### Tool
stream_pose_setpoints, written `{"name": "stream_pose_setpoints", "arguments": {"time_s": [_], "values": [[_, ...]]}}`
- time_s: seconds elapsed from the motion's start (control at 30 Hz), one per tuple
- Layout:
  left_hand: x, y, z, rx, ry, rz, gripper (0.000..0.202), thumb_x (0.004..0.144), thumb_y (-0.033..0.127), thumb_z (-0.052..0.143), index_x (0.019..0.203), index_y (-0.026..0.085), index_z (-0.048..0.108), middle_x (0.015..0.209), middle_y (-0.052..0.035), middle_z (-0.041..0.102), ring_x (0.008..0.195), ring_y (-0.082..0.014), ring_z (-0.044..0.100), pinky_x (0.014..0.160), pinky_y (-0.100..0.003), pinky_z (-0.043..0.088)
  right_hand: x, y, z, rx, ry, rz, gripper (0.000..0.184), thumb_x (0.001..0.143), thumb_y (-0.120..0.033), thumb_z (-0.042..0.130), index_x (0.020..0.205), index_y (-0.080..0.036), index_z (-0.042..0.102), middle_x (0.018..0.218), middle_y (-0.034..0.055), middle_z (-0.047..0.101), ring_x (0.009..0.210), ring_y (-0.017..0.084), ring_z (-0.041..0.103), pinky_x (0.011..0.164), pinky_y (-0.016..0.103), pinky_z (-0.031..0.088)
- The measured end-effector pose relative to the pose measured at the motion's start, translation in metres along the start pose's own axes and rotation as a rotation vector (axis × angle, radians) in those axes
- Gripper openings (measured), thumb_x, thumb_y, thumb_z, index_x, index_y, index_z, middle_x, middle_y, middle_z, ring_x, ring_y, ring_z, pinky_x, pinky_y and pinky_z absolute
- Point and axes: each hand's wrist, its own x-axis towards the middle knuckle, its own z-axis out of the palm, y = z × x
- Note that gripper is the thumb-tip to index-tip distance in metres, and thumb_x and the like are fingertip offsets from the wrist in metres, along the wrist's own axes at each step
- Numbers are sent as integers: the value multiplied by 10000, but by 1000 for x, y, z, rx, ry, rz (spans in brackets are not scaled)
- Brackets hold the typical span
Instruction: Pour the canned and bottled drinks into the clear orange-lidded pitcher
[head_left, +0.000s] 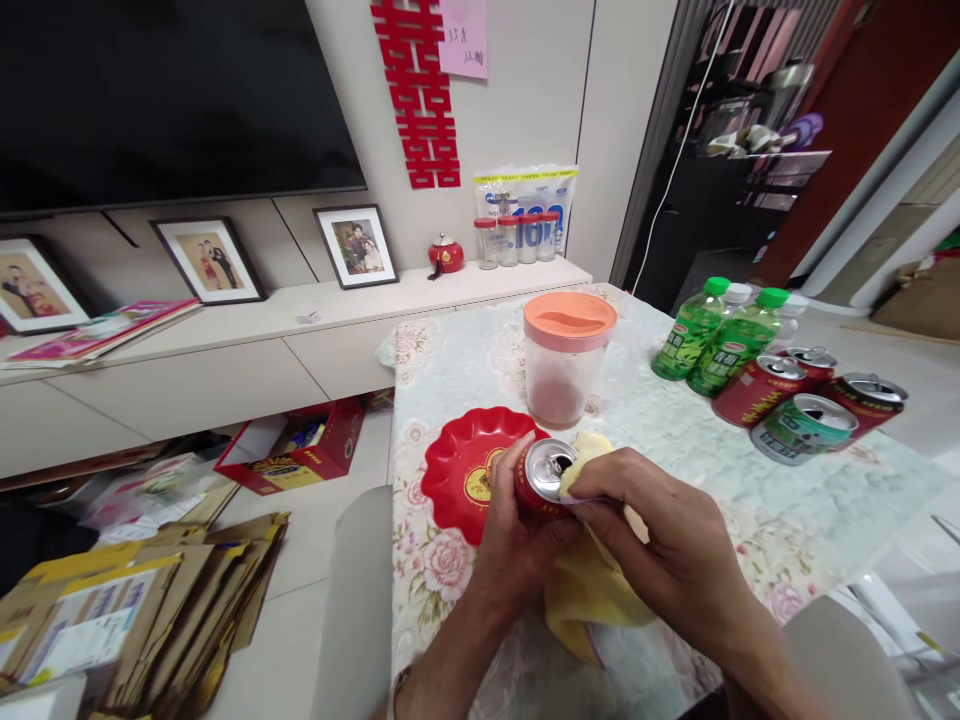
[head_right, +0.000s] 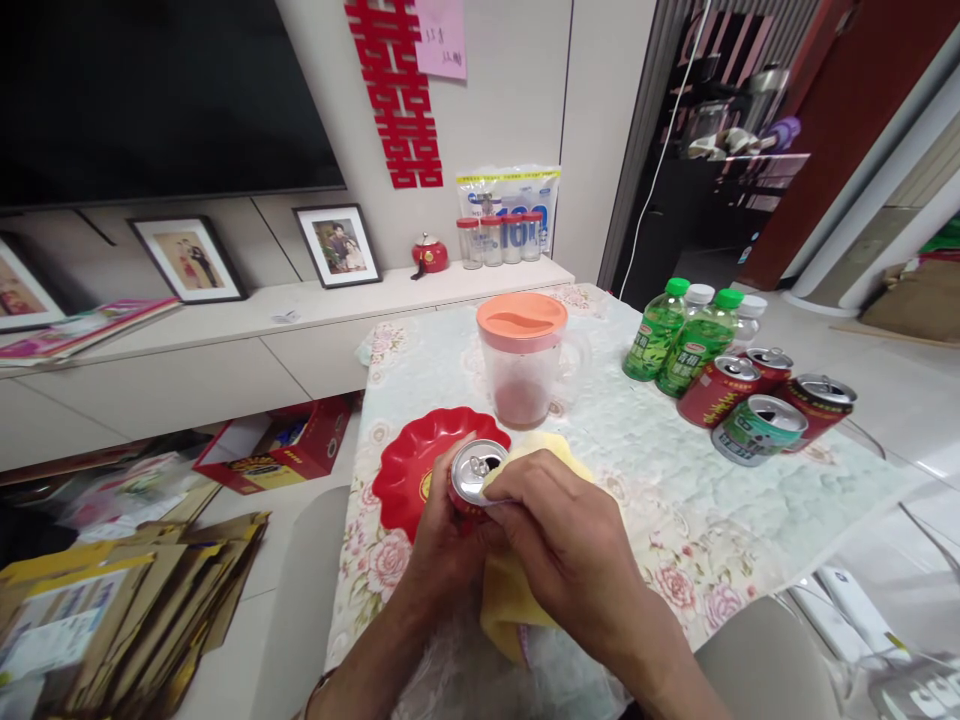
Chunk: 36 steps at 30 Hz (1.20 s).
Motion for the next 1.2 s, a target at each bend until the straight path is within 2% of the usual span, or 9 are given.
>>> {"name": "stream_pose_setpoints", "arguments": {"time_s": [0.23,0.33,0.47,0.63,0.7,0.87,0.97,1.07,1.2], "values": [[-1,9,4,-277,-25,-188,829,714,394,961,1390,303,490,1262,-73,714,1153,-307,715,986,-447,594,1,15,8,-8,16,-84,157,967,-89,612,988,-236,661,936,15,667,854,132,668,727,226,550],[-1,5,-2,-327,-54,-200,802,716,366,958,1370,287,502,1156,-57,734,1077,-289,735,928,-420,604,2,25,12,17,84,-43,151,954,-93,629,946,-241,658,884,2,662,832,140,662,724,248,545],[-1,2,-4,-337,-91,-157,796,730,374,946,1376,275,491,1240,-81,716,1147,-304,711,984,-434,586,1,38,16,105,146,119,89,968,-158,633,957,-240,665,872,-2,692,800,144,669,694,262,532],[-1,8,-2,-319,-90,-97,738,754,384,934,1332,272,489,1278,-80,701,1154,-279,699,999,-408,578,-1,44,17,319,21,404,122,967,-323,670,914,-213,675,765,-7,690,659,139,630,563,248,481],[0,11,-2,-314,-57,-98,729,751,402,935,1315,275,490,1221,-67,716,1098,-265,717,931,-382,603,-1,44,17,374,-38,470,160,954,-354,683,897,-206,668,714,-15,671,623,133,607,538,241,456],[2,12,0,-317,-23,-108,762,772,438,916,1341,285,433,1017,-23,738,735,-178,718,642,-293,597,-2,38,14,495,-219,550,181,962,-356,673,863,-213,624,672,-18,668,601,139,614,531,244,453],[1,7,0,-335,-43,-159,837,792,402,901,1416,302,352,984,-2,734,635,-138,671,579,-263,557,-3,29,13,541,-195,521,160,962,-348,682,880,-214,649,727,-5,693,631,152,657,574,266,501],[-2,0,-1,-326,-69,-231,875,783,352,910,1441,329,334,1047,-5,732,764,-170,710,647,-272,562,-3,20,11,475,-30,415,127,951,-319,706,875,-219,686,795,1,704,662,144,667,607,261,522],[-2,-6,-4,-282,-102,-209,888,736,347,944,1424,320,384,1304,-83,686,1138,-303,706,870,-392,602,-3,17,12,347,170,289,51,926,-259,740,882,-241,725,839,-6,729,727,131,683,636,224,526]]}}
